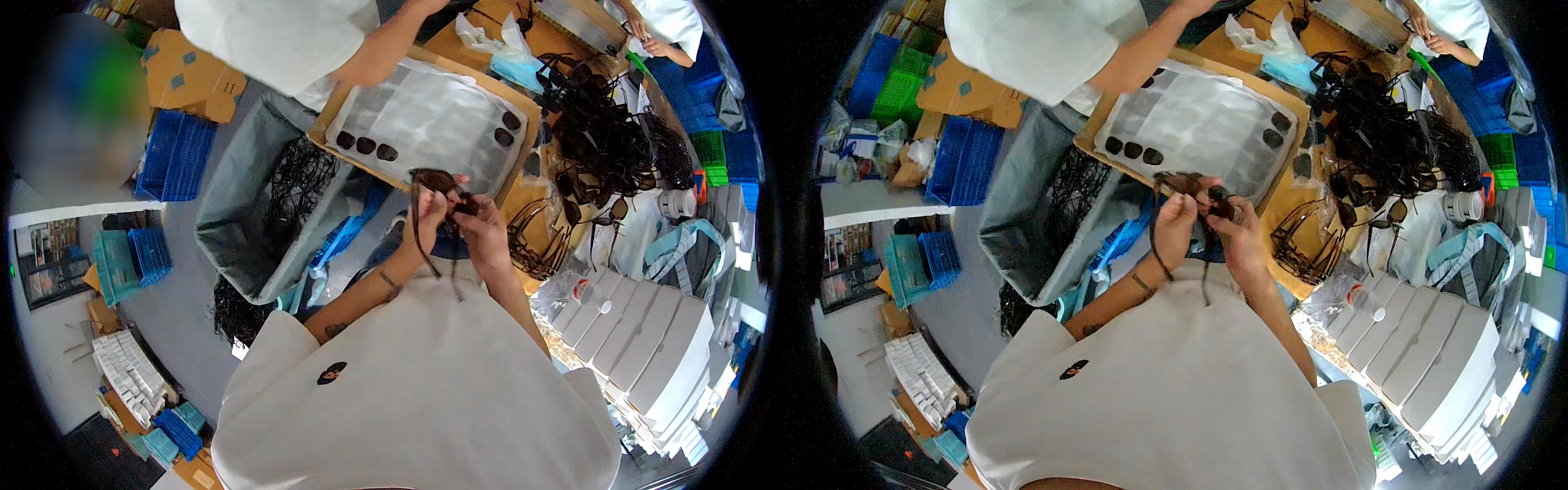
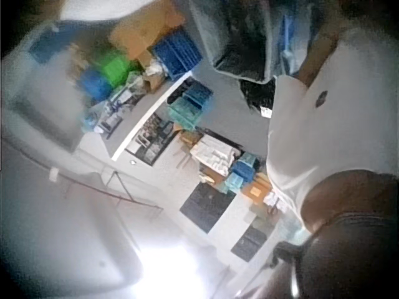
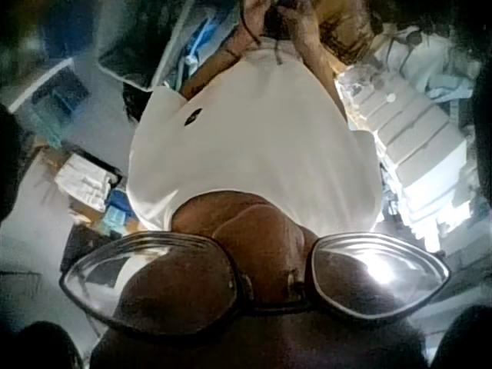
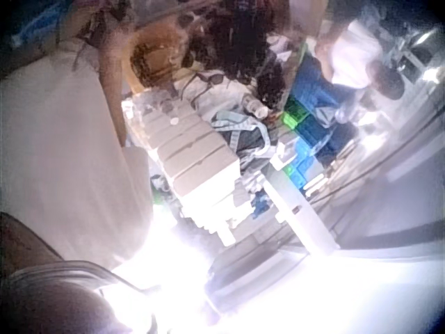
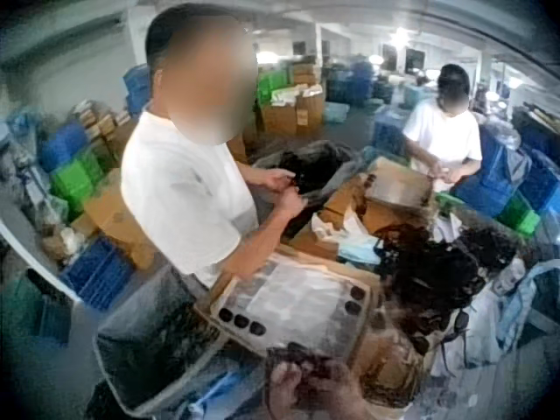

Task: The person assembles sunglasses by picking up frames and lenses from a cardboard box and attaching them together. They place the completed sunglasses into a pile on the table. The person also handles a bundle of sunglasses and places them into a large bag.

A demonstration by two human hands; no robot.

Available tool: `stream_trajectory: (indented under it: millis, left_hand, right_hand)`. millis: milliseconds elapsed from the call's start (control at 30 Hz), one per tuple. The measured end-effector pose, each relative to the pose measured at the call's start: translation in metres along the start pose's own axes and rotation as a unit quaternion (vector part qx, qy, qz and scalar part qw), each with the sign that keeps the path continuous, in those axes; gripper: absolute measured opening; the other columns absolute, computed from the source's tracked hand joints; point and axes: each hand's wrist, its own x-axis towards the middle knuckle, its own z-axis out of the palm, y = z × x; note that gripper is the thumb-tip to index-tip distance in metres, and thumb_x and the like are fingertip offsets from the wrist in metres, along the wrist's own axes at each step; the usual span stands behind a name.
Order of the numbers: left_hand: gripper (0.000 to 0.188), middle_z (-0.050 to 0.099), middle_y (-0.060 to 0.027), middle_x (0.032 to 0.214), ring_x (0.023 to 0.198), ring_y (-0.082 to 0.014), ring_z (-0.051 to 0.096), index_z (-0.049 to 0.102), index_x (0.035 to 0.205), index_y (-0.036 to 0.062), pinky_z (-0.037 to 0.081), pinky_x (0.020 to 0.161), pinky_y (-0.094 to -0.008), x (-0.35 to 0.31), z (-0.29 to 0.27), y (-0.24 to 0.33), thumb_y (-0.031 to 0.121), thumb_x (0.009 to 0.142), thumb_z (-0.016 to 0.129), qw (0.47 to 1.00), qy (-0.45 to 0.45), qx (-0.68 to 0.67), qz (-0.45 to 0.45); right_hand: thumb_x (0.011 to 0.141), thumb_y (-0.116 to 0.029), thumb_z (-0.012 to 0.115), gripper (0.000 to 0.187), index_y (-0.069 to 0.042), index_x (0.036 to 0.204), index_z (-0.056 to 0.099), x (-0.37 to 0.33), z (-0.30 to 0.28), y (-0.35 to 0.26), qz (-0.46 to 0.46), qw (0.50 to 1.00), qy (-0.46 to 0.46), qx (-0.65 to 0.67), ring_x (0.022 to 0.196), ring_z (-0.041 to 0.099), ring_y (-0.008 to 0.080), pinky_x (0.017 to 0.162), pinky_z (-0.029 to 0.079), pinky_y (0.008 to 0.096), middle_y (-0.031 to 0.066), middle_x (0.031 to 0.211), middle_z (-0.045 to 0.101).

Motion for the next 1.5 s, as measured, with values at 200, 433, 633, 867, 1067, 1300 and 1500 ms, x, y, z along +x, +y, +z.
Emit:
stream_trajectory:
  millis: [200, 433, 633, 867, 1067, 1300, 1500]
  left_hand:
    - [0.027, 0.055, -0.0129, 0.129, 0.118, -0.0232, 0.053, 0.053, 0.109, 0.0008, 0.037, 0.106, -0.0396, -0.011, -0.053, -0.032, 0.025, 0.106, 0.041, 0.973, 0.086, -0.213, -0.038]
    - [0.024, 0.058, -0.0137, 0.121, 0.117, -0.0275, 0.056, 0.052, 0.1, 0.0078, 0.042, 0.105, -0.0436, -0.022, -0.078, 0.031, 0.03, 0.104, 0.043, 0.947, 0.177, -0.269, -0.011]
    - [0.025, 0.061, -0.005, 0.11, 0.11, -0.0244, 0.058, 0.053, 0.098, 0.0133, 0.046, 0.099, -0.0454, -0.037, -0.122, 0.057, 0.038, 0.1, 0.05, 0.927, 0.239, -0.288, -0.003]
    - [0.03, 0.055, 0.0005, 0.097, 0.095, -0.0178, 0.055, 0.053, 0.101, 0.0158, 0.047, 0.082, -0.0381, -0.059, -0.146, 0.089, 0.045, 0.101, 0.047, 0.932, 0.25, -0.26, -0.037]
    - [0.045, 0.055, -0.0045, 0.094, 0.091, -0.0206, 0.054, 0.052, 0.102, 0.0127, 0.048, 0.072, -0.0389, -0.063, -0.155, 0.099, 0.053, 0.102, 0.033, 0.959, 0.225, -0.161, -0.062]
    - [0.046, 0.062, -0.0103, 0.085, 0.076, -0.0266, 0.06, 0.064, 0.097, 0.0029, 0.048, 0.067, -0.0387, -0.016, -0.146, 0.119, 0.046, 0.1, 0.049, 0.943, 0.125, 0.278, -0.137]
    - [0.039, 0.067, -0.0183, 0.093, 0.086, -0.034, 0.066, 0.068, 0.089, 0.0007, 0.051, 0.072, -0.0397, 0.047, -0.059, 0.149, 0.039, 0.092, 0.062, 0.76, -0.154, 0.625, -0.087]
  right_hand:
    - [0.09, -0.01, 0.068, 0.013, 0.0, 0.097, 0.063, 0.018, 0.021, 0.007, 0.014, 0.996, -0.069, -0.046, 0.09, 0.061, 0.0134, 0.084, 0.047, 0.0276, 0.0048, 0.094, 0.067]
    - [0.091, -0.013, 0.068, 0.016, 0.0, 0.097, 0.063, 0.063, 0.046, 0.039, 0.027, 0.978, -0.123, -0.169, 0.081, 0.06, 0.0103, 0.075, 0.046, 0.0232, 0.0043, 0.094, 0.064]
    - [0.085, -0.004, 0.07, 0.019, 0.0, 0.102, 0.064, 0.145, 0.084, 0.064, -0.066, 0.959, -0.075, -0.267, 0.068, 0.062, 0.0146, 0.065, 0.05, 0.0292, 0.0073, 0.086, 0.066]
    - [0.082, -0.007, 0.071, 0.013, 0.0, 0.093, 0.067, 0.291, 0.115, 0.144, -0.114, 0.883, -0.054, -0.452, 0.064, 0.068, 0.0266, 0.065, 0.053, 0.0356, 0.014, 0.08, 0.069]
    - [0.084, -0.017, 0.072, 0.019, -0.001, 0.092, 0.066, 0.283, 0.148, 0.154, -0.254, 0.654, -0.027, -0.712, 0.079, 0.069, 0.0281, 0.068, 0.053, 0.0378, 0.0142, 0.081, 0.069]
    - [0.096, -0.034, 0.059, 0.036, 0.0, 0.101, 0.066, 0.204, 0.129, 0.032, -0.07, 0.82, -0.22, -0.524, 0.074, 0.064, 0.0157, 0.07, 0.05, 0.031, 0.0081, 0.079, 0.067]
    - [0.092, -0.003, 0.059, 0.028, 0.0, 0.119, 0.054, 0.059, 0.095, -0.051, -0.146, 0.607, -0.389, -0.677, 0.096, 0.066, 0.0276, 0.087, 0.052, 0.0373, 0.0125, 0.106, 0.066]
